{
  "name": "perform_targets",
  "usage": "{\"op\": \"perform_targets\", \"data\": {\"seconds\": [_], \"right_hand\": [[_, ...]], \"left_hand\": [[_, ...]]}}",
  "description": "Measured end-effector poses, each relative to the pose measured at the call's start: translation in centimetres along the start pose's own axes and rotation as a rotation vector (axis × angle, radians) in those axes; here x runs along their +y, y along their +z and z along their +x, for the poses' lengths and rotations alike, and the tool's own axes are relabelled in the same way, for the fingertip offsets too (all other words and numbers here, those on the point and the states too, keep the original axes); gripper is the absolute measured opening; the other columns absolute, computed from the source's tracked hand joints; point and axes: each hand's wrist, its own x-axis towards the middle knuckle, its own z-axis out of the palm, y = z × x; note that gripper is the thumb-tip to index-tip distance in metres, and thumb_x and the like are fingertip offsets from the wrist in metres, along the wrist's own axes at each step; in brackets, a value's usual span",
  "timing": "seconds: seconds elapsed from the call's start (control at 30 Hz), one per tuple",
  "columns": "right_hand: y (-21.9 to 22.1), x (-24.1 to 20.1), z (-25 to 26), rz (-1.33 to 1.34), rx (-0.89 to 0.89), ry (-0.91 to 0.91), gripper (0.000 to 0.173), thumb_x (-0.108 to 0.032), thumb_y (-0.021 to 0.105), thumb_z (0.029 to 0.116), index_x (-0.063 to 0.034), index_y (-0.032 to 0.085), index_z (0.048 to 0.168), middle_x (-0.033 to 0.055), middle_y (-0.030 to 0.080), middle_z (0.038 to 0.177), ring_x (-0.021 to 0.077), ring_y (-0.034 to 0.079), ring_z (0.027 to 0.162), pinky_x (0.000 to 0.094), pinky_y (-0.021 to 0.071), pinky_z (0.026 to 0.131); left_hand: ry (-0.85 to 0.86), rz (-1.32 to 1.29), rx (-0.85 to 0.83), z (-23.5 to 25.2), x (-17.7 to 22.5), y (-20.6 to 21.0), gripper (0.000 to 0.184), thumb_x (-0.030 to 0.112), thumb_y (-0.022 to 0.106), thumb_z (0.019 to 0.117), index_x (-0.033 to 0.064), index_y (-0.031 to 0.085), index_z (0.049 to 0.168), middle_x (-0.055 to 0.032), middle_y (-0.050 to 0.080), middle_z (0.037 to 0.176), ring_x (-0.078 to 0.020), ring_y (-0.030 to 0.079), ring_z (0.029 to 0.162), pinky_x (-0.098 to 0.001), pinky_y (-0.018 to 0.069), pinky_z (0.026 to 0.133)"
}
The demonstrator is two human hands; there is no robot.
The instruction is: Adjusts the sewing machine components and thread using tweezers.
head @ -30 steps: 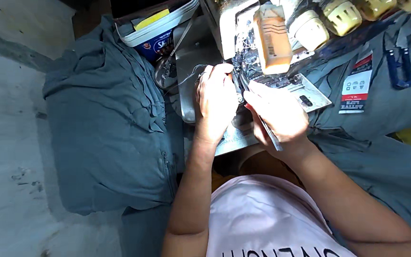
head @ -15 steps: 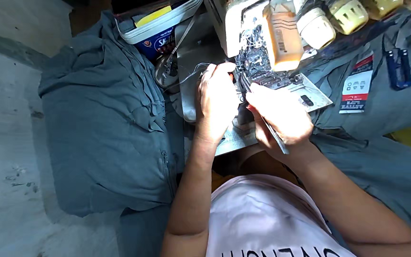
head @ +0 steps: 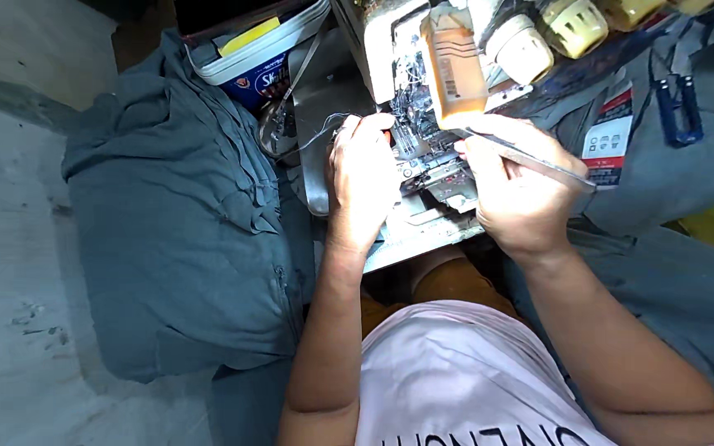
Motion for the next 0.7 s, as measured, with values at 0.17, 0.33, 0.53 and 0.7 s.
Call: {"op": "perform_targets", "data": {"seconds": [0.17,0.33,0.53,0.7], "right_hand": [[0.28,-0.04,-0.05,-0.054,0.014,-0.031,0.022,0.002,0.063,0.0967,0.0105,0.069,0.116,0.0158,0.072,0.113,0.0089,0.070,0.103,0.0201,0.0562,0.091],[0.24,0.17,-0.17,-0.019,0.029,-0.062,0.021,0.003,0.065,0.0953,0.0110,0.069,0.115,0.0162,0.072,0.113,0.0103,0.070,0.105,0.0215,0.0564,0.093],[0.28,0.18,-0.31,-0.007,0.032,-0.048,0.021,0.003,0.065,0.0958,0.0107,0.069,0.115,0.0154,0.072,0.114,0.0111,0.070,0.107,0.0230,0.0565,0.095],[0.29,0.12,-0.38,0.005,0.037,-0.038,0.021,0.003,0.063,0.0963,0.0113,0.069,0.115,0.0155,0.072,0.115,0.0111,0.070,0.107,0.0235,0.0568,0.095]], "left_hand": [[0.011,0.014,-0.003,0.03,0.00,-0.05,0.027,0.001,0.053,0.0958,0.0019,0.075,0.112,-0.0135,0.072,0.103,-0.0212,0.067,0.099,-0.0339,0.0494,0.093],[0.022,-0.003,0.005,0.07,-0.23,0.13,0.021,0.011,0.061,0.0964,0.0032,0.075,0.110,-0.0104,0.071,0.098,-0.0161,0.065,0.089,-0.0291,0.0499,0.085],[0.009,0.011,0.042,0.20,0.09,0.51,0.020,0.015,0.061,0.0988,0.0040,0.077,0.103,-0.0096,0.071,0.091,-0.0163,0.065,0.085,-0.0315,0.0494,0.083],[-0.027,0.077,0.040,0.37,0.70,0.67,0.022,0.014,0.057,0.1004,0.0058,0.078,0.101,-0.0089,0.071,0.090,-0.0159,0.065,0.083,-0.0316,0.0486,0.081]]}}
